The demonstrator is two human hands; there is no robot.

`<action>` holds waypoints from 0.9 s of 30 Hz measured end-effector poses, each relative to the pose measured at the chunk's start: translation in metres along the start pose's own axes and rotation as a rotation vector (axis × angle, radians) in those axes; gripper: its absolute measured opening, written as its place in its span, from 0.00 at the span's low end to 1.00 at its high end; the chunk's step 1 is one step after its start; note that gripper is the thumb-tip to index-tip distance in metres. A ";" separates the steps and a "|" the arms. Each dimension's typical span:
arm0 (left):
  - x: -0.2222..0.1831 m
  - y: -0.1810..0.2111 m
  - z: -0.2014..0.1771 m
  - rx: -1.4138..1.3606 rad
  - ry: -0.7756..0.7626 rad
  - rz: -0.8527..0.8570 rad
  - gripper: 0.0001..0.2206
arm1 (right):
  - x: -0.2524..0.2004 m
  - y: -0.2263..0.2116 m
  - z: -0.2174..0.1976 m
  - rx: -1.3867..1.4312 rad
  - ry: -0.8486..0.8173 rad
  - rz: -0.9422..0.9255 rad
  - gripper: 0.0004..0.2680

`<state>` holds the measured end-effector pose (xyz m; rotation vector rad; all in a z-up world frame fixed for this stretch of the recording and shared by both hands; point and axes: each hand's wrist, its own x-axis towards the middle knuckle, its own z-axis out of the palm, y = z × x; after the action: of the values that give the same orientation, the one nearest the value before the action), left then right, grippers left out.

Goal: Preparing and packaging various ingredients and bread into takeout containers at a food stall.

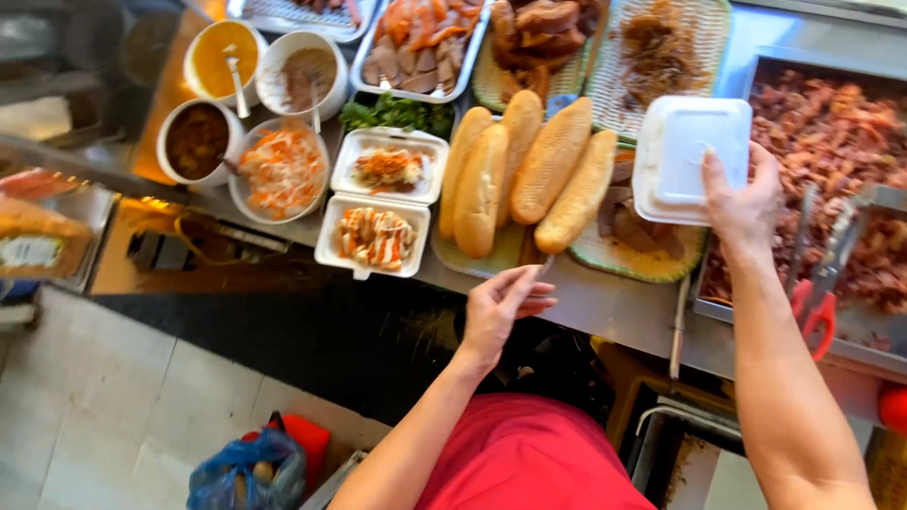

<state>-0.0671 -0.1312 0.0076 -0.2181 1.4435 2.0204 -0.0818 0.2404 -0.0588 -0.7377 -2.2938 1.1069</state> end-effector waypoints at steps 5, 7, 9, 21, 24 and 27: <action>-0.034 0.015 -0.124 -0.104 0.515 0.051 0.27 | -0.003 0.023 -0.011 -0.427 -0.044 -0.101 0.16; -0.035 0.033 -0.142 -0.179 0.623 0.065 0.32 | 0.002 0.032 0.000 -0.551 -0.010 -0.254 0.13; -0.022 0.045 -0.151 -0.240 0.537 0.191 0.40 | -0.002 -0.016 0.017 -0.562 0.317 -0.547 0.13; 0.028 0.019 -0.177 -0.353 0.462 0.181 0.35 | -0.006 -0.270 0.298 -0.706 -0.699 -0.574 0.13; 0.026 0.017 -0.192 -0.339 0.444 0.231 0.34 | -0.001 -0.271 0.299 -0.775 -0.845 -0.415 0.16; 0.018 0.017 -0.212 -0.264 0.434 0.219 0.34 | -0.001 -0.271 0.295 -0.638 -0.814 -0.351 0.17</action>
<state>-0.1383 -0.3172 -0.0692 -0.6710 1.4981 2.4524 -0.3347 -0.0643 -0.0029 -0.0254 -3.3638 0.5334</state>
